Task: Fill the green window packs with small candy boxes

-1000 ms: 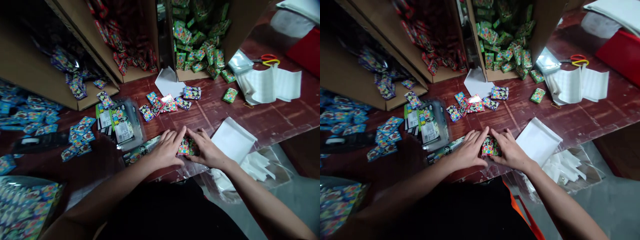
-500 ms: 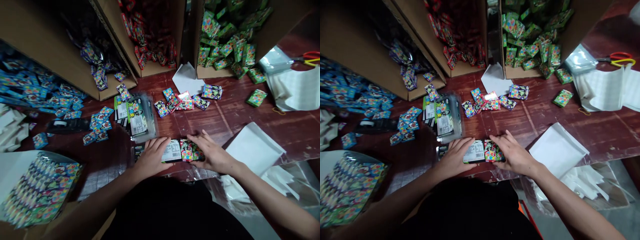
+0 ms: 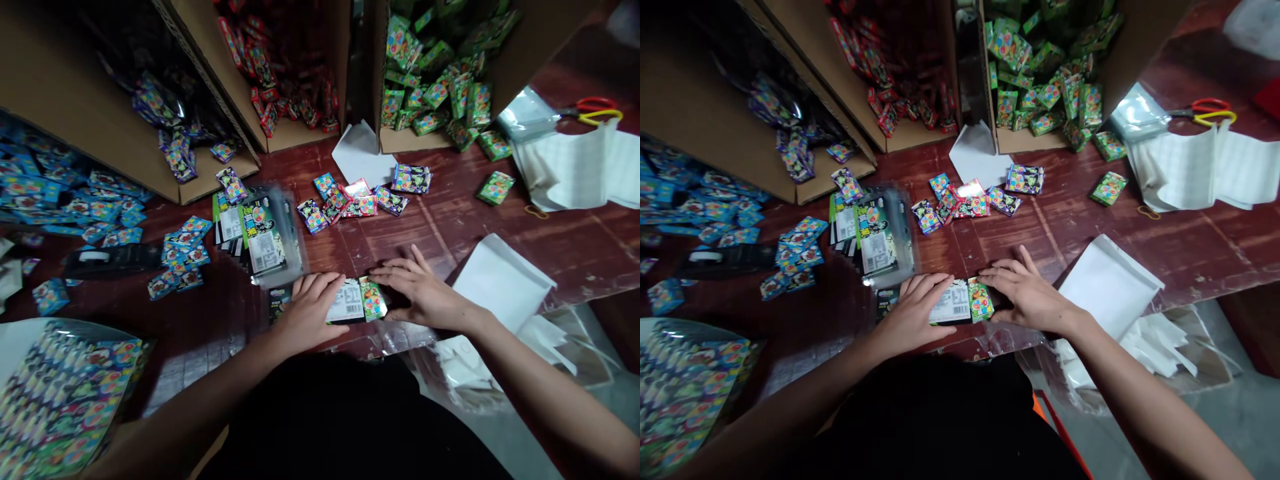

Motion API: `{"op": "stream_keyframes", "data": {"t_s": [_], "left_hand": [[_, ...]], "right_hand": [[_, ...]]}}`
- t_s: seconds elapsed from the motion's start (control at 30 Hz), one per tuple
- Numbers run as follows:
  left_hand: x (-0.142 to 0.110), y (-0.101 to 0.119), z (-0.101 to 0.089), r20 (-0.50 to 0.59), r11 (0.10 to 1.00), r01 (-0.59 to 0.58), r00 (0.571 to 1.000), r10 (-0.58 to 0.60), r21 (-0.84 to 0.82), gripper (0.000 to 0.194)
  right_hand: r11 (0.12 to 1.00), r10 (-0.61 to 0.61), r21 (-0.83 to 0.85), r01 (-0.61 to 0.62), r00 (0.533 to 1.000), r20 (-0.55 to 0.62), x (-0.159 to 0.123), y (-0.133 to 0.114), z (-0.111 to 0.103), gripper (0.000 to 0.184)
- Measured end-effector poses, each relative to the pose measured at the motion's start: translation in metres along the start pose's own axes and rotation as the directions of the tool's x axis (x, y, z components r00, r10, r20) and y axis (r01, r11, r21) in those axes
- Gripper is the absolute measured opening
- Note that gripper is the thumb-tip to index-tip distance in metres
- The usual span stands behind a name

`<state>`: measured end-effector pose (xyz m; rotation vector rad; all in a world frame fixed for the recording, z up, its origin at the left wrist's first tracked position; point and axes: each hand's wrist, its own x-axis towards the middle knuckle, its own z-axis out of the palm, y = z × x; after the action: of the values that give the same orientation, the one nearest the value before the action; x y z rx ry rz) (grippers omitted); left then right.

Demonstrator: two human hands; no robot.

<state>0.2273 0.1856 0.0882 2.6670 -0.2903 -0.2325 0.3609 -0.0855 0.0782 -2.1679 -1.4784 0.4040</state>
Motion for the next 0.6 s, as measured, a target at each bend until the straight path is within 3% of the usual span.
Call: {"op": "stream_keyframes", "data": {"t_s": [0.17, 0.47, 0.6], "left_hand": [[0.003, 0.001, -0.005, 0.004, 1.000, -0.008, 1.000, 0.008, -0.030, 0.090], [0.006, 0.004, 0.000, -0.085, 0.998, 0.068, 0.994, -0.068, -0.007, 0.090], [0.007, 0.010, -0.006, -0.142, 0.990, 0.138, 0.980, -0.141, -0.031, 0.089]], "right_hand": [[0.999, -0.034, 0.026, 0.034, 0.999, -0.002, 0.009, 0.005, -0.011, 0.074], [1.000, -0.015, 0.002, 0.015, 0.998, -0.058, 0.013, 0.004, -0.025, 0.066], [0.996, 0.075, -0.029, -0.083, 0.973, -0.219, 0.005, 0.010, -0.039, 0.066]]}}
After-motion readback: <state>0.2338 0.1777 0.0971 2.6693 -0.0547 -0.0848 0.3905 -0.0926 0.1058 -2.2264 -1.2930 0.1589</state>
